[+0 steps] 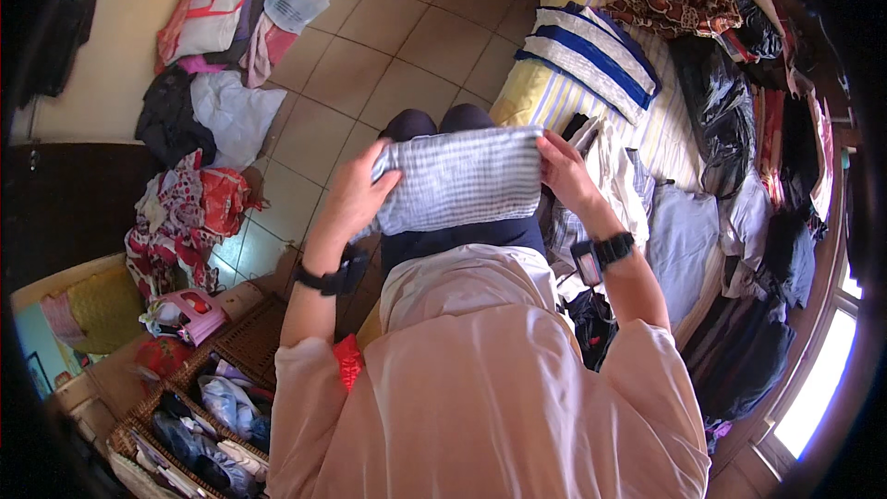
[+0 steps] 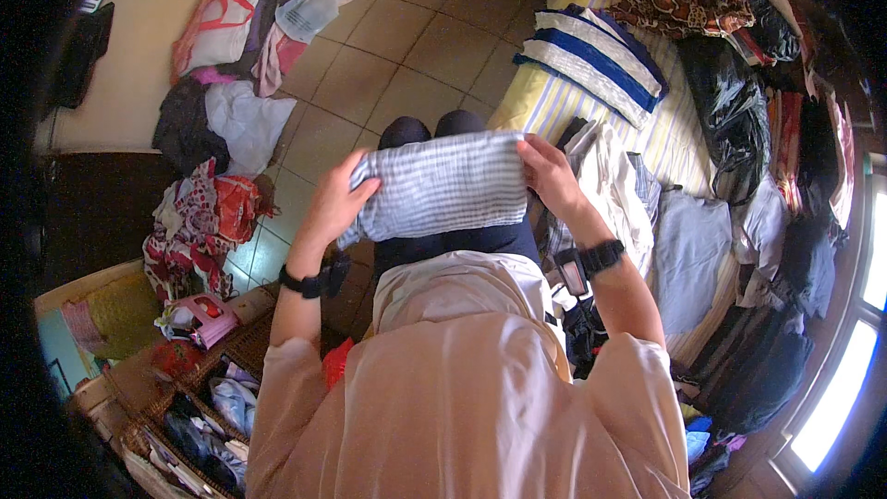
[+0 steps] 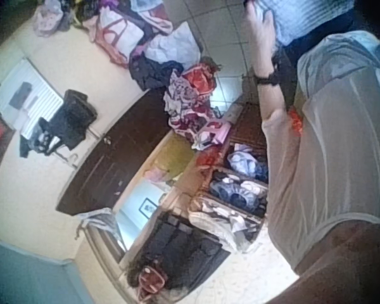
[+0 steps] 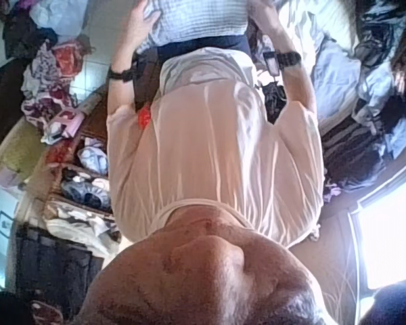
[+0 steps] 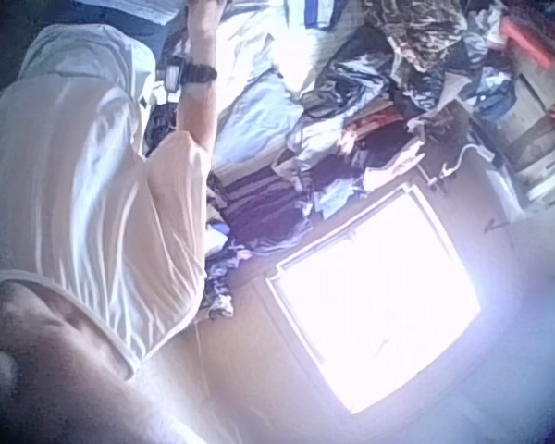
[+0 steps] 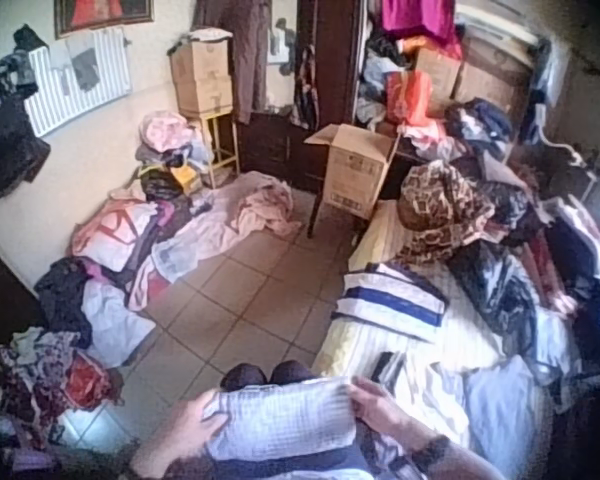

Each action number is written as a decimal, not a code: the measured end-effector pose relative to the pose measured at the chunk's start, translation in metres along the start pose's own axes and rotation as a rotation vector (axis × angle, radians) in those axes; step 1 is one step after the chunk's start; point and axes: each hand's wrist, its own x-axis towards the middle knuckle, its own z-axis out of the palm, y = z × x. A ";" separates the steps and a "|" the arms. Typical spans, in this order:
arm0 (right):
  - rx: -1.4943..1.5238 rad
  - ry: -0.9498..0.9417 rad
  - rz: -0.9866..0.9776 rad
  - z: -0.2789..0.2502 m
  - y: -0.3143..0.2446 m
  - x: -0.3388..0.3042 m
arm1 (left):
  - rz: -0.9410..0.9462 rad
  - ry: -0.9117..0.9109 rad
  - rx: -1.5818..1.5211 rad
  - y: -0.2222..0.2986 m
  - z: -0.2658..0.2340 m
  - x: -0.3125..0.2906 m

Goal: Folding various items of clothing, including shirts and pants, and organizing them on a bed.

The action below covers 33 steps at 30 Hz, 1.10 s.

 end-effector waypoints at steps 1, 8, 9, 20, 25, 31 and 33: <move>-0.001 0.010 -0.006 -0.012 0.014 0.011 | 0.113 0.143 0.255 0.002 0.010 0.014; -0.589 0.116 -0.135 -0.015 0.075 0.018 | 0.114 0.074 0.669 -0.017 0.086 0.018; -0.589 0.119 -0.129 -0.014 0.078 0.015 | 0.162 0.111 0.660 -0.018 0.093 0.018; -1.055 0.248 -0.148 -0.040 0.087 0.013 | 0.279 0.130 0.593 -0.056 0.106 0.028; -0.621 0.103 0.019 -0.057 0.114 0.051 | 0.269 0.054 0.568 -0.035 0.103 -0.004; -0.968 0.282 -0.246 -0.003 0.087 0.047 | 0.045 0.180 0.489 -0.056 0.114 -0.008; -0.906 0.240 -0.290 0.005 0.062 0.041 | 0.153 0.277 0.494 -0.072 0.114 0.001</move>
